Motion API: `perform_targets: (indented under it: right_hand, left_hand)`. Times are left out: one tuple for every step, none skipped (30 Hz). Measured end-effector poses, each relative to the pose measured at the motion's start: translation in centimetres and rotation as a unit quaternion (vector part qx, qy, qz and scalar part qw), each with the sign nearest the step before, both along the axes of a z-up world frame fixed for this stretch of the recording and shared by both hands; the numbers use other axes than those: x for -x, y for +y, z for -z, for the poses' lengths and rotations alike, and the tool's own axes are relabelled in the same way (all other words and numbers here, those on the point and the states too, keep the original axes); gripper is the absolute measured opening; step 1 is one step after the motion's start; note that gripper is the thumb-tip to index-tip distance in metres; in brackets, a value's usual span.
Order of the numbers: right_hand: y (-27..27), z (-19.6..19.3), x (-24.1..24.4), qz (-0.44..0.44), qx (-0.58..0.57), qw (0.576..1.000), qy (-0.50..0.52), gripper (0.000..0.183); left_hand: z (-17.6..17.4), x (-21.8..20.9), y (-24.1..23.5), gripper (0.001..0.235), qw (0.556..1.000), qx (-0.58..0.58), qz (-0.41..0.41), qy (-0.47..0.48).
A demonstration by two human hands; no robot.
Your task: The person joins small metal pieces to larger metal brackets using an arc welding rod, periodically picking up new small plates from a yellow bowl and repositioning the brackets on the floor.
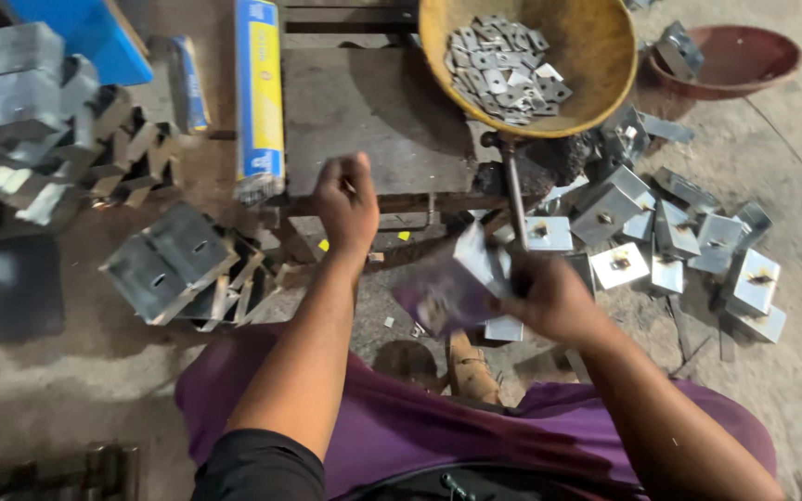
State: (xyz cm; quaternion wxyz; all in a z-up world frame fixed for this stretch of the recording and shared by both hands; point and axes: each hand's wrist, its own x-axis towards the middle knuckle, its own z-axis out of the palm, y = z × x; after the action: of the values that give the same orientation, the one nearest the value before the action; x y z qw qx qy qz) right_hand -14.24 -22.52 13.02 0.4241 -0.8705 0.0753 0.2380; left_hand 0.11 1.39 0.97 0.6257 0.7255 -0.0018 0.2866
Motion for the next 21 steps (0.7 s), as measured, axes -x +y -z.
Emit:
perform_targets:
  right_hand:
    - [0.6, 0.4, -1.1, 0.057, -0.087, 0.991, -0.088, 0.068]
    - [1.1, 1.0, -2.6, 0.066, -0.188, 0.970, -0.135, 0.068]
    - [1.7, 1.7, -4.6, 0.073, -0.287, 0.938, -0.181, 0.069]
    - [2.5, 2.6, -6.7, 0.111, -0.382, 0.902, -0.170, 0.069]
    - [3.6, 3.5, -8.8, 0.146, -0.472, 0.855, -0.158, 0.069]
    - [4.3, 4.2, -10.7, 0.167, -0.449, 0.867, -0.139, 0.065]
    - [4.9, 5.1, -12.5, 0.190, -0.424, 0.878, -0.118, 0.061]
    - [5.4, 6.1, -13.8, 0.213, -0.398, 0.887, -0.096, 0.058]
    - [5.4, 7.3, -14.5, 0.175, -0.253, 0.936, -0.170, 0.054]
    - [5.2, 8.4, -15.1, 0.133, -0.101, 0.956, -0.239, 0.050]
    - [5.1, 9.6, -15.4, 0.087, 0.056, 0.949, -0.299, 0.046]
    - [5.4, 10.7, -15.6, 0.067, 0.046, 0.947, -0.312, 0.046]
    - [5.9, 11.6, -15.6, 0.049, 0.035, 0.944, -0.326, 0.045]
    - [6.4, 12.1, -15.5, 0.031, 0.024, 0.940, -0.340, 0.044]
    - [6.9, 12.4, -15.2, 0.055, 0.009, 0.952, -0.300, 0.048]
    - [7.4, 12.7, -14.9, 0.078, -0.005, 0.963, -0.259, 0.052]
    - [7.4, 12.7, -14.4, 0.104, -0.019, 0.970, -0.220, 0.056]
    - [7.3, 12.9, -14.1, 0.097, -0.049, 0.954, -0.278, 0.055]
    - [7.4, 13.0, -13.9, 0.089, -0.077, 0.935, -0.335, 0.053]
    - [7.2, 13.1, -13.7, 0.079, -0.105, 0.911, -0.390, 0.052]
    - [6.9, 13.0, -13.4, 0.098, -0.095, 0.923, -0.360, 0.054]
  left_hand:
    - [-0.6, 0.2, 1.2, 0.032, 0.999, 0.027, 0.002, 0.019]
    - [-1.2, 0.3, 3.1, 0.032, 0.998, 0.055, 0.003, 0.038]
    - [-1.7, 0.5, 4.7, 0.033, 0.995, 0.084, 0.005, 0.055]
    - [-2.0, 0.6, 5.9, 0.033, 0.997, 0.071, -0.014, 0.037]
    - [-2.3, 0.5, 7.0, 0.034, 0.998, 0.057, -0.034, 0.016]
    - [-2.4, 0.4, 7.8, 0.036, 0.998, 0.043, -0.053, -0.004]
    - [-2.4, 0.3, 8.2, 0.035, 0.998, 0.019, -0.049, 0.044]
    - [-2.3, 0.2, 8.6, 0.036, 0.995, -0.004, -0.045, 0.093]
    - [-2.2, 0.4, 8.8, 0.037, 0.988, -0.026, -0.039, 0.145]
    - [-2.2, 0.5, 9.0, 0.038, 0.981, -0.098, -0.022, 0.169]
    - [-2.0, 1.0, 8.8, 0.042, 0.966, -0.168, -0.005, 0.197]
    - [-2.1, 1.5, 8.6, 0.048, 0.945, -0.237, 0.013, 0.224]
    - [-2.3, 1.9, 8.2, 0.052, 0.941, -0.255, -0.003, 0.221]
    - [-2.5, 2.2, 7.7, 0.057, 0.937, -0.273, -0.019, 0.218]
    - [-2.7, 2.5, 7.3, 0.063, 0.931, -0.292, -0.031, 0.215]
    - [-2.8, 2.7, 7.3, 0.059, 0.930, -0.291, -0.030, 0.223]
    - [-2.8, 2.7, 7.4, 0.055, 0.929, -0.289, -0.026, 0.229]
    - [-2.6, 2.7, 7.5, 0.051, 0.928, -0.288, -0.023, 0.235]
    - [-2.4, 2.6, 7.7, 0.048, 0.933, -0.278, -0.015, 0.227]
    - [-2.2, 2.6, 7.8, 0.044, 0.938, -0.268, -0.006, 0.219]
    - [-1.9, 2.7, 7.9, 0.041, 0.943, -0.257, 0.000, 0.213]
